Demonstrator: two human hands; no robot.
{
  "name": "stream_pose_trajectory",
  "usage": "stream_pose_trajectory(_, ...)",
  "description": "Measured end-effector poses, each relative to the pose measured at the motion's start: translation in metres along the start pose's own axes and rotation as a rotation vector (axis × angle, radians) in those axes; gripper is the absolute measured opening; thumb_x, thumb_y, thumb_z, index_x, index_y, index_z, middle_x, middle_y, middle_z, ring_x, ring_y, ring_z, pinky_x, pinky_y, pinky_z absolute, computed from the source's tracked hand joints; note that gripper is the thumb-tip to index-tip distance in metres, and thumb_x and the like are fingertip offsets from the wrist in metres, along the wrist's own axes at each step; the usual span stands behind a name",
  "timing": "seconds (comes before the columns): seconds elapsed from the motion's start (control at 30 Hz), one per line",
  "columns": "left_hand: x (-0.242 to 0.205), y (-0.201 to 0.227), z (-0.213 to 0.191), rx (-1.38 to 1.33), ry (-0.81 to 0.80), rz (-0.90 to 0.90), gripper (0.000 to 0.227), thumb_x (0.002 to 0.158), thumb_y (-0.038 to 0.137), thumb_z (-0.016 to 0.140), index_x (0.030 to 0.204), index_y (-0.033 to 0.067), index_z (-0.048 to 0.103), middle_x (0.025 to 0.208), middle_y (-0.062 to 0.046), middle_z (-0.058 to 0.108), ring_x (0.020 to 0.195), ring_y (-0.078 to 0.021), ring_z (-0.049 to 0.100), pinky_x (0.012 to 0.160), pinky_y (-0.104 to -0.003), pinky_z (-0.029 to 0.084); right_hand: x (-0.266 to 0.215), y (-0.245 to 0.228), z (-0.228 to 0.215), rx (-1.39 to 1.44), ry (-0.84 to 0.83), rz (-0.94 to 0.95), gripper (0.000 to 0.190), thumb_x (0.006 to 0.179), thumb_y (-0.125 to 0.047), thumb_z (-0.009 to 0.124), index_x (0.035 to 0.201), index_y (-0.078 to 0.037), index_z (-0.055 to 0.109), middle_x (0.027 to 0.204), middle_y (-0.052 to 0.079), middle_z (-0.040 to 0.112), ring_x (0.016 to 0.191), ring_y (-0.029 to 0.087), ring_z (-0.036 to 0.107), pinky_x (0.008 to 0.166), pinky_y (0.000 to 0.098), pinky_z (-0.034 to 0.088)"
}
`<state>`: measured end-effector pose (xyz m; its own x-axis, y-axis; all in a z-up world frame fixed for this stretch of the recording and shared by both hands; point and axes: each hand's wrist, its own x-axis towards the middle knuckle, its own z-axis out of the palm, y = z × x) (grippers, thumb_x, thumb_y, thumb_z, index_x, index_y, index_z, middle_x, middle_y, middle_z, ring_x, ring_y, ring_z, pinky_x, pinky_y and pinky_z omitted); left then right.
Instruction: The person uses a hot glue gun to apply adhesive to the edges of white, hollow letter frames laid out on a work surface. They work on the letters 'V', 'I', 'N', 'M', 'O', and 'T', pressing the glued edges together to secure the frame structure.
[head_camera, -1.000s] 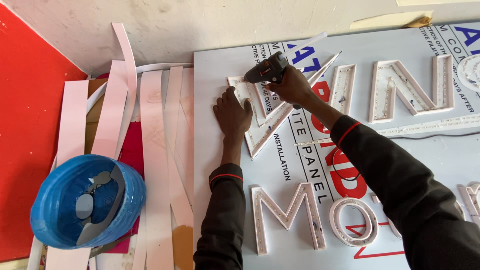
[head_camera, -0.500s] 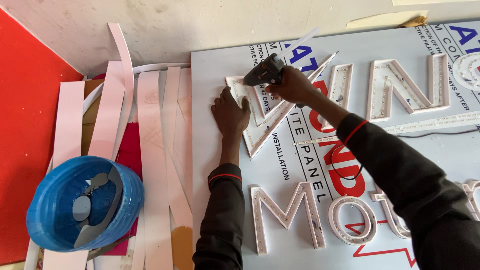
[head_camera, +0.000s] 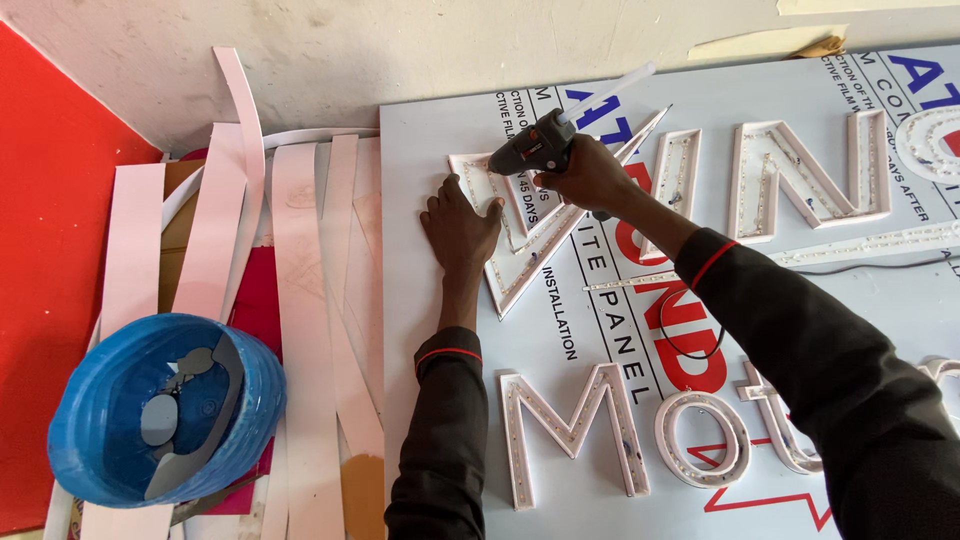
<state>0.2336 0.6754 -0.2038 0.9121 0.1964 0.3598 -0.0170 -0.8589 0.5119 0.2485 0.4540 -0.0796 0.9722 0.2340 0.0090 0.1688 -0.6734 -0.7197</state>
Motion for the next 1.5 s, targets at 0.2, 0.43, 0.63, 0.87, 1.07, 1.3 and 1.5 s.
stream_pose_trajectory(0.2,-0.001,0.009,-0.013,0.017,-0.026,-0.013,0.085,0.087,0.059,0.081,0.149,0.0058,0.059,0.125,-0.013,0.075,0.112,-0.0340,0.073,0.095,-0.051,0.051,0.012,0.022,-0.002,-0.081,0.017,-0.013,0.005,0.098,-0.012,0.077,0.099,-0.011,0.072,0.060,0.002,0.069,0.058,0.024,0.074,0.072,0.0437,0.054)
stream_pose_trajectory(0.43,0.000,0.009,-0.015,-0.023,-0.036,-0.023,0.083,0.086,0.053,0.081,0.151,0.0057,0.058,0.126,-0.013,0.074,0.114,-0.0352,0.071,0.097,-0.052,0.050,0.012,0.012,0.007,-0.025,-0.015,0.044,0.011,0.097,-0.018,0.080,0.093,-0.012,0.073,0.061,0.004,0.071,0.058,0.025,0.075,0.072,0.0430,0.055)
stream_pose_trajectory(0.63,-0.003,0.000,-0.012,-0.032,-0.042,-0.012,0.084,0.085,0.053,0.082,0.151,0.0056,0.058,0.126,-0.014,0.074,0.114,-0.0361,0.071,0.097,-0.052,0.050,-0.012,-0.002,-0.010,-0.213,0.011,0.064,0.019,0.099,-0.021,0.084,0.105,-0.005,0.078,0.083,0.018,0.078,0.090,0.047,0.081,0.082,0.0562,0.057)
stream_pose_trajectory(0.87,-0.052,-0.009,-0.040,-0.398,-0.095,0.122,0.056,0.093,0.041,0.082,0.139,0.0111,0.068,0.136,-0.017,0.061,0.130,-0.0429,0.062,0.110,-0.059,0.049,-0.066,-0.005,-0.050,0.144,-0.266,-0.010,0.030,0.099,-0.013,0.083,0.124,0.002,0.078,0.099,0.026,0.080,0.100,0.044,0.081,0.102,0.0530,0.053)
stream_pose_trajectory(1.07,-0.089,-0.001,-0.038,-0.276,-0.122,0.227,0.045,0.088,0.037,0.082,0.130,0.0201,0.075,0.137,-0.010,0.058,0.137,-0.0393,0.060,0.114,-0.060,0.048,-0.099,0.014,-0.047,0.230,-0.280,0.027,0.023,0.100,-0.010,0.082,0.120,-0.001,0.079,0.093,0.020,0.081,0.091,0.036,0.081,0.098,0.0482,0.055)
stream_pose_trajectory(1.3,-0.087,0.005,-0.041,-0.220,-0.196,0.160,0.058,0.086,0.043,0.082,0.138,0.0188,0.075,0.141,-0.008,0.058,0.147,-0.0380,0.054,0.124,-0.060,0.040,-0.109,0.008,-0.032,0.145,-0.209,0.051,0.023,0.101,-0.015,0.085,0.119,-0.003,0.079,0.075,0.012,0.078,0.068,0.026,0.081,0.082,0.0415,0.057)
stream_pose_trajectory(1.5,-0.088,0.007,-0.044,-0.250,-0.164,0.150,0.048,0.088,0.034,0.082,0.132,0.0159,0.075,0.133,-0.007,0.059,0.141,-0.0366,0.058,0.121,-0.058,0.043,-0.103,0.009,-0.032,0.086,-0.226,0.053,0.021,0.102,-0.013,0.082,0.120,-0.003,0.078,0.069,0.009,0.075,0.063,0.026,0.077,0.080,0.0455,0.055)
